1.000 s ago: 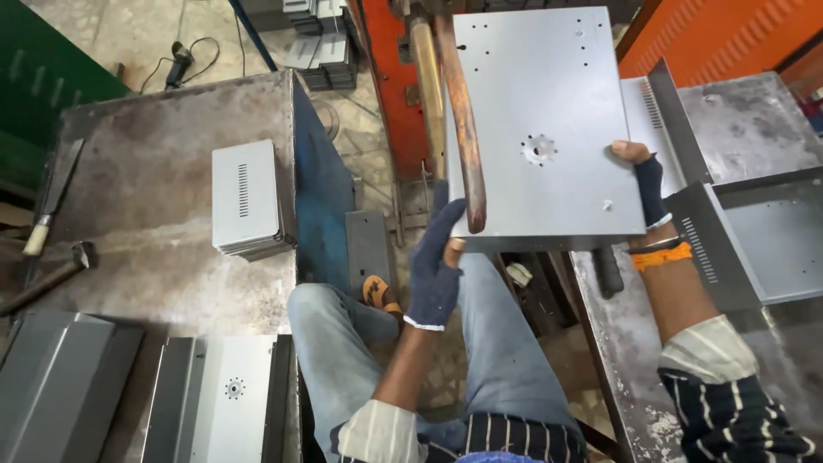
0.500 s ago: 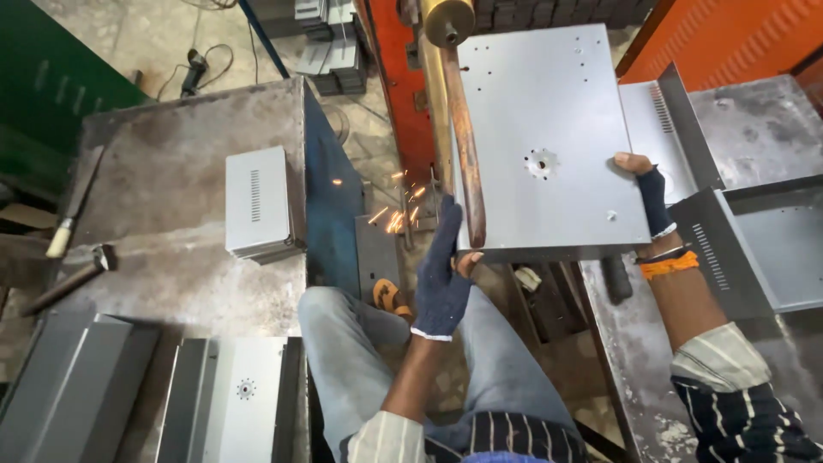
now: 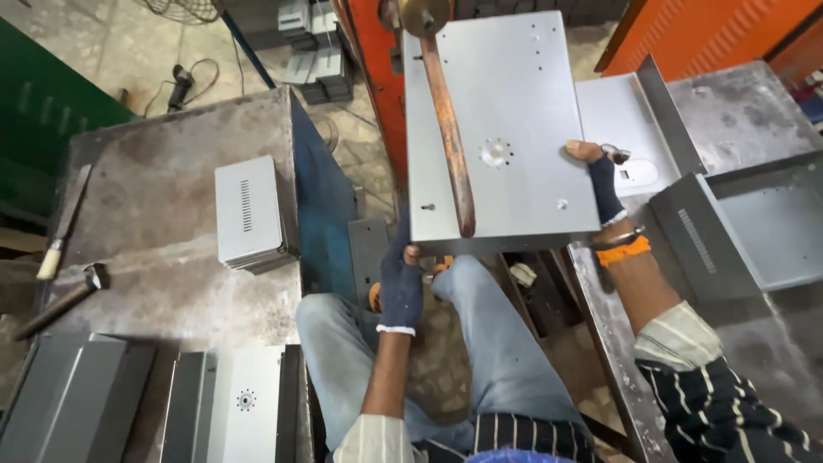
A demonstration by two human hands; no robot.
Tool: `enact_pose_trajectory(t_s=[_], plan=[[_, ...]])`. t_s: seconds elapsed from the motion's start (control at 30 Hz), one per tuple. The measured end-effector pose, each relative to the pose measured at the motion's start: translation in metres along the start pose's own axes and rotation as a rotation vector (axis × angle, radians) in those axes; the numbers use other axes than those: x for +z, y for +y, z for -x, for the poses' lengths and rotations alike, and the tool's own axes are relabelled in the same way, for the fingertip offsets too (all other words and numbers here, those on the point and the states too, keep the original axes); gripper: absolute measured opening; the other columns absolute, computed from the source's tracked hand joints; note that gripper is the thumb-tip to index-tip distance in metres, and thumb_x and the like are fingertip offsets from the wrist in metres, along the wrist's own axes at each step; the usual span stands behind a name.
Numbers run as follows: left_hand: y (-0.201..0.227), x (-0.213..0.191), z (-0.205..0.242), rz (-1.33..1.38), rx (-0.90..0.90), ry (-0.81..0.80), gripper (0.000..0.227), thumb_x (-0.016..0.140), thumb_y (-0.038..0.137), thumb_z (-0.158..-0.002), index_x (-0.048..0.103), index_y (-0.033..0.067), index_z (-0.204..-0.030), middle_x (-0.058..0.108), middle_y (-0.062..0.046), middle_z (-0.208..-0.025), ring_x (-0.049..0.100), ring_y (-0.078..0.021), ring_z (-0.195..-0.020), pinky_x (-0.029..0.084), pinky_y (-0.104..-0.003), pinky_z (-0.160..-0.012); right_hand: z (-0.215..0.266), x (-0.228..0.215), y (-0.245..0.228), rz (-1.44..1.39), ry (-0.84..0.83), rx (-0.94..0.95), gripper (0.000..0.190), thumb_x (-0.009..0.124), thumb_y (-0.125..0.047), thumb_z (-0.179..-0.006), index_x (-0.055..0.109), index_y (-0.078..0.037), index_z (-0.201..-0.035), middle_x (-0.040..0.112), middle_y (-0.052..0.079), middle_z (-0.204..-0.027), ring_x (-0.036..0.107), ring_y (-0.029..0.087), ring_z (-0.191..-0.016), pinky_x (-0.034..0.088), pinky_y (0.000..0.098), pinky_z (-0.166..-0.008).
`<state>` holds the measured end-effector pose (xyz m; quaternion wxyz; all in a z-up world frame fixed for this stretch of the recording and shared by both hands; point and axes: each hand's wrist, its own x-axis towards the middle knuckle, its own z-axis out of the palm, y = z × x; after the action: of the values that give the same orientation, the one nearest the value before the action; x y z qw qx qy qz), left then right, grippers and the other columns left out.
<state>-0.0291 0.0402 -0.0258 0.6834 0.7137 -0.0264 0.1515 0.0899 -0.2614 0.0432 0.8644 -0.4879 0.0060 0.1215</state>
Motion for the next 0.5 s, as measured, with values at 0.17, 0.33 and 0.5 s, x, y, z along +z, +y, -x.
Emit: enact_pose_trajectory(t_s=[0.17,0.33,0.5], plan=[[-0.004,-0.016,0.000,-0.006,0.024,0.035,0.074,0.047,0.061,-0.105,0.053,0.0009,-0.146,0.064,-0.011,-0.140,0.061,-0.0192,-0.123,0.048,-0.032,-0.100,-0.016,-0.009,0.025,-0.102,0.071,-0.007,0.050,0.067,-0.033,-0.091,0.058,0.002,-0.126,0.066,0.012,-0.113,0.067,0.025,-0.103,0.059,0.0370,-0.094],[0.002,-0.017,-0.004,0.049,-0.021,0.086,0.071,0.048,0.059,-0.105,0.057,-0.0037,-0.136,0.062,-0.006,-0.110,0.053,-0.0140,-0.093,0.046,-0.033,-0.076,-0.019,-0.006,0.029,-0.085,-0.009,0.020,0.045,0.061,-0.033,-0.091,0.064,-0.001,-0.123,0.070,0.013,-0.111,0.071,0.025,-0.100,0.060,0.0369,-0.091],[-0.060,-0.049,-0.008,-0.152,-0.282,0.161,0.069,0.039,0.060,-0.104,0.068,-0.0032,-0.101,0.052,-0.005,-0.071,0.047,-0.0145,-0.064,0.036,-0.037,-0.057,-0.049,-0.024,0.069,-0.083,-0.046,-0.135,0.044,0.063,-0.033,-0.099,0.053,0.003,-0.122,0.067,0.013,-0.116,0.072,0.026,-0.108,0.061,0.0412,-0.097]])
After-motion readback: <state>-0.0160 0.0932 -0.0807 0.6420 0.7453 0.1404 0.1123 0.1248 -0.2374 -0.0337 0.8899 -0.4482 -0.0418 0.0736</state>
